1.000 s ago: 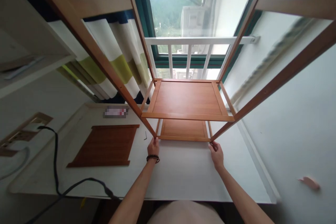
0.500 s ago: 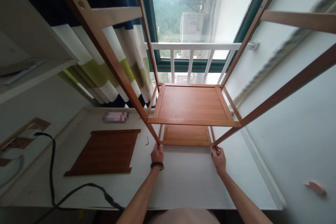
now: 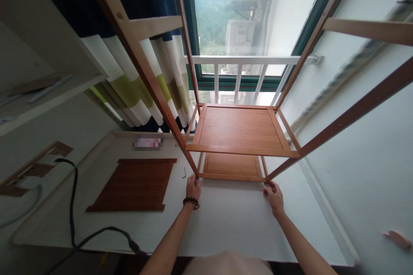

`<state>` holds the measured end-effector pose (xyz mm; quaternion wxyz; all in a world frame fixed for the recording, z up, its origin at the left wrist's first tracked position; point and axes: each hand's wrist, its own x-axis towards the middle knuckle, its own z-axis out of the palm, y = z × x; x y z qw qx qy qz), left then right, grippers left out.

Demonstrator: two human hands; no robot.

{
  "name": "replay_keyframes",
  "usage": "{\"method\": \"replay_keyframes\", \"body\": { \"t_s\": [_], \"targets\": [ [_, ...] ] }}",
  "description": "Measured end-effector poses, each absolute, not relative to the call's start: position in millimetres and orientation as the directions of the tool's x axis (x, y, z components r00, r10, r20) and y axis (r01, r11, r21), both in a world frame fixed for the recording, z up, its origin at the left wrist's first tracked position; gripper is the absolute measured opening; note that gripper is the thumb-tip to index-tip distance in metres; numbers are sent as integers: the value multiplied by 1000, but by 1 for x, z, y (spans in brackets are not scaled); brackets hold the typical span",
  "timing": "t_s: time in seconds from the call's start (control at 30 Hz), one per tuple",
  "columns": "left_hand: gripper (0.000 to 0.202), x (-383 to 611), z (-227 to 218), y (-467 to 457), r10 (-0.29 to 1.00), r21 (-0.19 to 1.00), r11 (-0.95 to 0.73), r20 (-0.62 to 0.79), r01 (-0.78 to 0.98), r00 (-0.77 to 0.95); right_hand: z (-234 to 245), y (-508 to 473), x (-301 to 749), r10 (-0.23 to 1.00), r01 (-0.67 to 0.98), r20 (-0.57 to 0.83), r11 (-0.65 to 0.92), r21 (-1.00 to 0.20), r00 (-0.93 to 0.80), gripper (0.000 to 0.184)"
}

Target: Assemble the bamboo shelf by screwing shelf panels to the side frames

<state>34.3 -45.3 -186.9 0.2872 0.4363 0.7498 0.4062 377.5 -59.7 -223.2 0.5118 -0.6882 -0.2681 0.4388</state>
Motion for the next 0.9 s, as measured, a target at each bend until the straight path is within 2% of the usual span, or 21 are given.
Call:
{"method": "replay_keyframes", "body": {
  "t_s": [0.23, 0.37, 0.47, 0.53, 0.63, 0.73, 0.8, 0.9],
  "targets": [
    [38, 15, -164, -33, 840, 938, 240, -71, 251, -538, -215, -60, 387, 823, -12, -328, -365, -931, 463, 44],
    [44, -7, -117, -3, 812, 985, 105, -4, 139, -584, -194, -46, 404, 786, 19, -278, -345, -938, 553, 43],
    [53, -13, -66, 21, 835, 997, -41, 71, 66, -546, -159, -25, 418, 756, -122, -253, -226, -966, 604, 39],
    [60, -12, -32, 32, 890, 967, -211, 130, -142, -437, -125, -10, 423, 810, -253, -213, -83, -964, 546, 38],
    [67, -4, 7, 41, 940, 928, -248, 161, -279, -301, -69, 6, 425, 891, -377, -113, 69, -923, 440, 45],
    [66, 7, 26, 43, 954, 904, -253, 174, -344, -242, -22, 12, 419, 940, -399, -2, 143, -906, 341, 55],
    [66, 14, 30, 42, 962, 896, -234, 155, -377, -227, -2, 13, 410, 957, -384, 24, 139, -913, 291, 60],
    [65, 22, 30, 38, 973, 895, -198, 131, -401, -189, 11, 12, 395, 967, -333, 87, 167, -928, 241, 46]
  ]
}}
